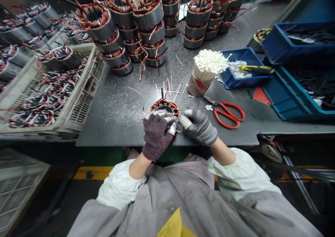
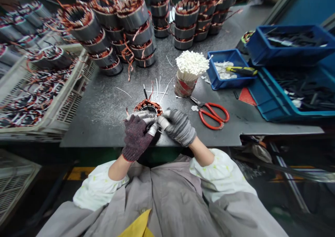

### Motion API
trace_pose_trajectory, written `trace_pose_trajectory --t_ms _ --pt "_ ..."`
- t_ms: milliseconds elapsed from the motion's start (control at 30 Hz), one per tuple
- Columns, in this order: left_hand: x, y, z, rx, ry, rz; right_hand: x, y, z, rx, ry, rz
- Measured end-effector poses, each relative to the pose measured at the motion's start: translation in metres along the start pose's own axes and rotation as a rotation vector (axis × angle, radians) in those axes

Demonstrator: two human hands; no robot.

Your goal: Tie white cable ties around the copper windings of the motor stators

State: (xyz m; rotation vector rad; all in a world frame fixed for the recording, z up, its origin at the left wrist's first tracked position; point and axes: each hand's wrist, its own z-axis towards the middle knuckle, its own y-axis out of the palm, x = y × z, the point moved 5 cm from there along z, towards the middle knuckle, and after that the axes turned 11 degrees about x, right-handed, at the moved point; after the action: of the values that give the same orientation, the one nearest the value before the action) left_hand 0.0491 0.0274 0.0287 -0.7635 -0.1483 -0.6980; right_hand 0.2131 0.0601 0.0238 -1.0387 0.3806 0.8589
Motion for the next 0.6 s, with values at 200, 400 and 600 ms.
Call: trace_pose_trajectory --t_ms 200,400,600 --pt "-0.003 0.001 -0.001 -0.044 -0.014 0.013 -0.007 0.006 -0.002 -0.186 -0.07 0.044" --pt "-0.001 0.001 0.001 -0.048 -0.055 -0.025 0.001 -0.035 0.007 0.369 0.068 0.425" --pt "0.001 -0.001 0.003 -0.057 -0.006 -0.04 0.007 -0.029 -0.004 0.005 0.123 0.308"
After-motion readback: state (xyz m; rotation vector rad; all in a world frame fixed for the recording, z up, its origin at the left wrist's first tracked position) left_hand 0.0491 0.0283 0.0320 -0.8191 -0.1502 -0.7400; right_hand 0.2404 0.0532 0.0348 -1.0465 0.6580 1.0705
